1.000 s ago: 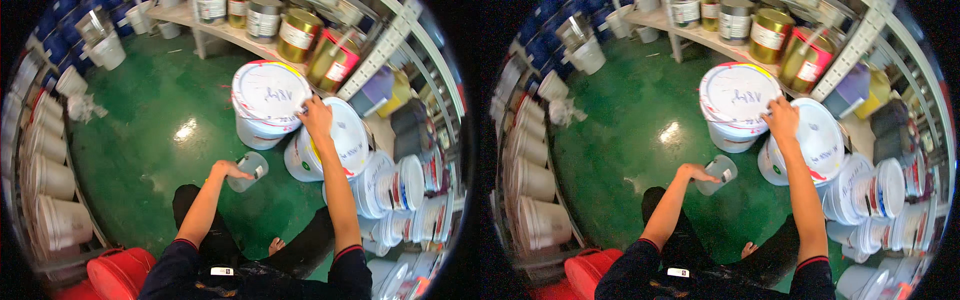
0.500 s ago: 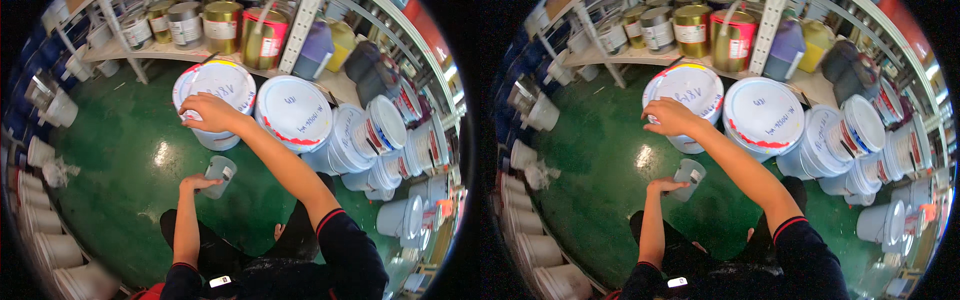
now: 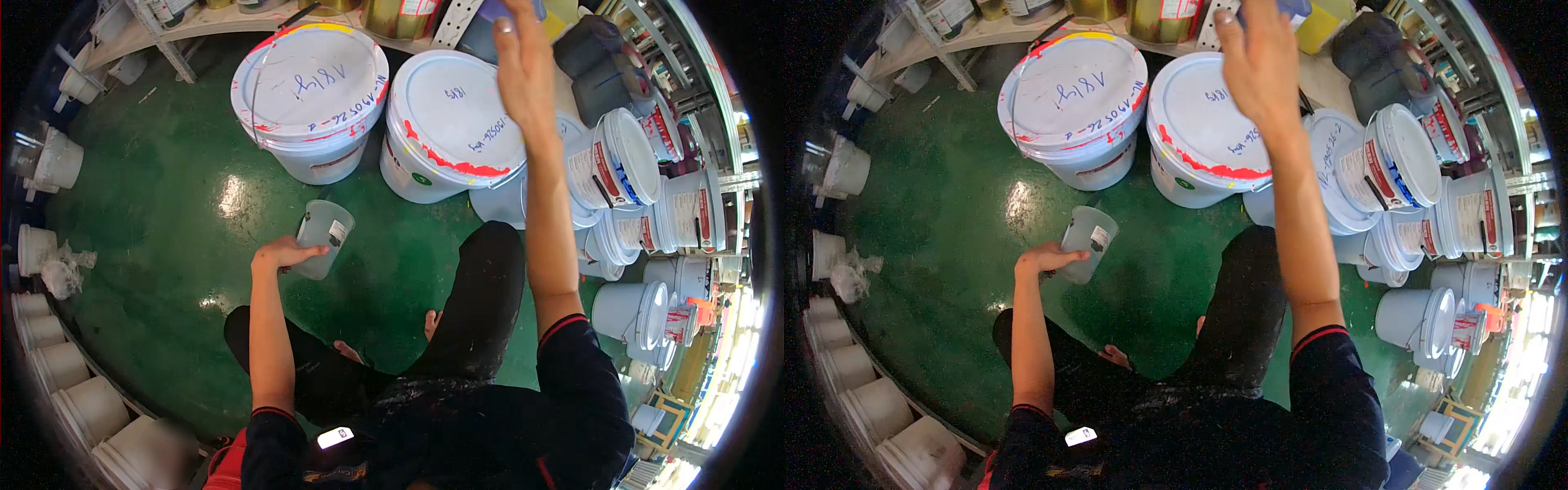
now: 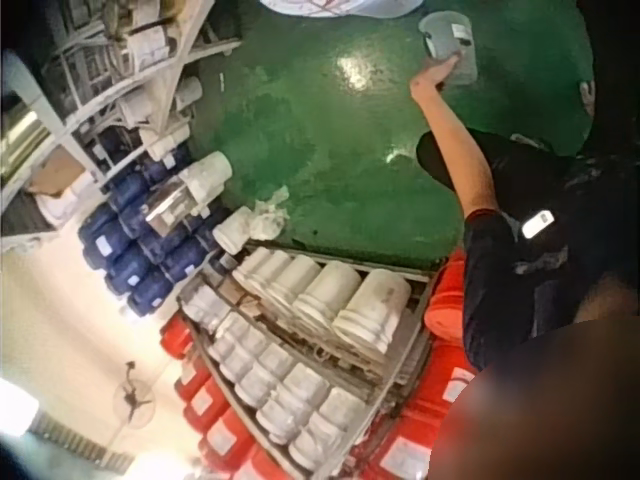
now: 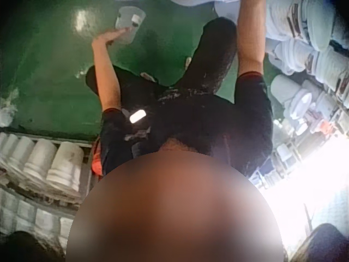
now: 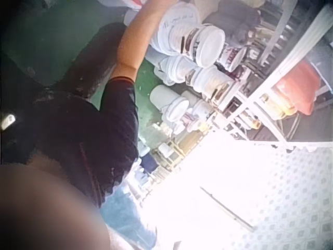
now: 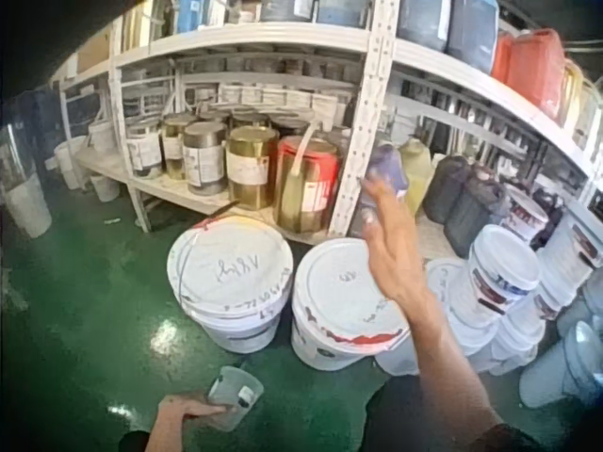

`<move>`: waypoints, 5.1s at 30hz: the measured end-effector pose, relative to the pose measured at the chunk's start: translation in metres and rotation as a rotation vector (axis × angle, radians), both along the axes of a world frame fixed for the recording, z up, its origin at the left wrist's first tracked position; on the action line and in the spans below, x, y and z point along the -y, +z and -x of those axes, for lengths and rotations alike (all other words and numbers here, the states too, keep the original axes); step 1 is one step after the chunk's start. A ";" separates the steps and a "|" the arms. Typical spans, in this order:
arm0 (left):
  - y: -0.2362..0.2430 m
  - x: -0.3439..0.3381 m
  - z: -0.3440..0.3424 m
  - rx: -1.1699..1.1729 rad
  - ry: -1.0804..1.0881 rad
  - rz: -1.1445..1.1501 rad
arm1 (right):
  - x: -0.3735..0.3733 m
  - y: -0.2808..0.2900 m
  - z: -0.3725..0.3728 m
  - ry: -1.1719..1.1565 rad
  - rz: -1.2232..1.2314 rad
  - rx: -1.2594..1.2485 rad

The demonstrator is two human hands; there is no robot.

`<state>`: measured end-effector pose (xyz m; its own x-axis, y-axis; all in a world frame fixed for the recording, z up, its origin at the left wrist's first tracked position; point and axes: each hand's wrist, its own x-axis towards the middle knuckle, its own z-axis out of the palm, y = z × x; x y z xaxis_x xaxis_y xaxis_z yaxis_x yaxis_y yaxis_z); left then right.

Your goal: Mixing and pouring red paint from a bucket into a smaller container.

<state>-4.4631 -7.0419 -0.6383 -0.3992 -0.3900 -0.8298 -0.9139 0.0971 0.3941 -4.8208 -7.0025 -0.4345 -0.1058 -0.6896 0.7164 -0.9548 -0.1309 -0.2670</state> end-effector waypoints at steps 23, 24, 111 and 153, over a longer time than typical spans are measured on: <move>0.007 -0.065 0.145 0.002 -0.771 -0.161 | -0.145 -0.050 -0.017 1.226 0.385 2.160; 0.002 -0.071 0.157 0.067 -0.812 -0.190 | -0.160 -0.045 -0.015 1.247 0.365 2.101; -0.098 -0.427 0.222 -0.945 -0.395 -0.494 | -0.537 -0.027 -0.213 -1.008 -0.720 0.997; -0.130 -0.385 0.240 -1.246 -0.180 -0.135 | -0.553 -0.019 -0.222 -0.974 -0.720 1.085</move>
<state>-4.7034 -6.6573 -0.7679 -0.9746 -0.1911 0.1171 0.1048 0.0735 0.9918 -4.5990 -6.4491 -0.4538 -0.8912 -0.2041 -0.4051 0.0707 0.8196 -0.5685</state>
